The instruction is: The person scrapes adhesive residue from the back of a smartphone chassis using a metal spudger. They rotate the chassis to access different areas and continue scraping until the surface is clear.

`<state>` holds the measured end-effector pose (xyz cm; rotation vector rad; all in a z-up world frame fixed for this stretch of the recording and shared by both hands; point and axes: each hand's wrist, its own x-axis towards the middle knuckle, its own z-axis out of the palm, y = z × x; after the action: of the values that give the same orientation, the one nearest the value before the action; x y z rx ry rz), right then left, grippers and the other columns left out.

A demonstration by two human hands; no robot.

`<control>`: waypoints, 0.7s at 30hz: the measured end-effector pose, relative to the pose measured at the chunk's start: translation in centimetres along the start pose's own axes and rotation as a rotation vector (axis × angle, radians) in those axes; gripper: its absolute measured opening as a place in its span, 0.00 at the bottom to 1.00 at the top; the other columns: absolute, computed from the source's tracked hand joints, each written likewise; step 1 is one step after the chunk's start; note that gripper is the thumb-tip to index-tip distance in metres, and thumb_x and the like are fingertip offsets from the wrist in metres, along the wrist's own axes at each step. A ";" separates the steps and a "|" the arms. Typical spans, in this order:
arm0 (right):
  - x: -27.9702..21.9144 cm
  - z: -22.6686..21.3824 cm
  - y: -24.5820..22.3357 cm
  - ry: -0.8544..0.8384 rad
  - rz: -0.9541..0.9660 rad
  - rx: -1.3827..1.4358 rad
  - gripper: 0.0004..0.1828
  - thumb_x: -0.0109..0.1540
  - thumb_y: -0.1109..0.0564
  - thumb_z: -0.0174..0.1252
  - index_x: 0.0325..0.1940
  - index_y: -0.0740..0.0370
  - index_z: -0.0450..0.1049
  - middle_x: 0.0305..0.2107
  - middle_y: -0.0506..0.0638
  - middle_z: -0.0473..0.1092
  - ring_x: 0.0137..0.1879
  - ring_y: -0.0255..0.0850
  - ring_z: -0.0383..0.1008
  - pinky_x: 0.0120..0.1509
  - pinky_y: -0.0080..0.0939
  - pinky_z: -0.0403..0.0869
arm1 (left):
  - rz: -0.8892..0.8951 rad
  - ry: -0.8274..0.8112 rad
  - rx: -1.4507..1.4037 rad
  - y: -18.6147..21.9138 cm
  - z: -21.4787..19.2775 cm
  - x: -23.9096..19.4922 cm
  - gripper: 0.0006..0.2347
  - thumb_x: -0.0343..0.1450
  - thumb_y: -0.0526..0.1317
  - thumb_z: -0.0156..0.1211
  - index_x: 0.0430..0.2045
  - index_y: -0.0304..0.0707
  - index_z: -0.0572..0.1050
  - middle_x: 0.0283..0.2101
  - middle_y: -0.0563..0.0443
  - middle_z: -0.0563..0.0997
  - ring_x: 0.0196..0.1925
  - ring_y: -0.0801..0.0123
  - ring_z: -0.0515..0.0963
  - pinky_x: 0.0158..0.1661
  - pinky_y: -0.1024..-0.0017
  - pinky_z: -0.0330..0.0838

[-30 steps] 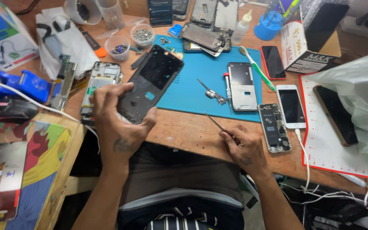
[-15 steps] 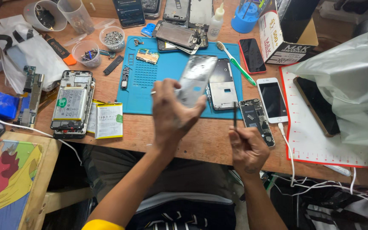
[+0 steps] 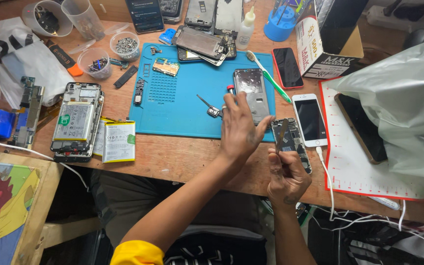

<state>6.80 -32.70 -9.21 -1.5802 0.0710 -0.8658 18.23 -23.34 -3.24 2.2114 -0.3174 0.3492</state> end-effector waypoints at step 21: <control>0.9 1.9 -2.1 -0.282 0.183 -0.139 0.15 0.63 0.58 0.65 0.52 0.66 0.78 0.30 0.41 0.73 0.34 0.24 0.69 0.36 0.24 0.68 | 0.147 0.021 0.004 -6.1 -10.3 -2.2 0.13 0.68 0.31 0.64 0.46 0.27 0.75 0.44 0.38 0.75 0.50 0.49 0.74 0.53 0.58 0.68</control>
<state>7.64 -31.07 -6.88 -1.7810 0.0746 -0.4992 16.82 -11.26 -2.26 2.1919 -0.4696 0.4525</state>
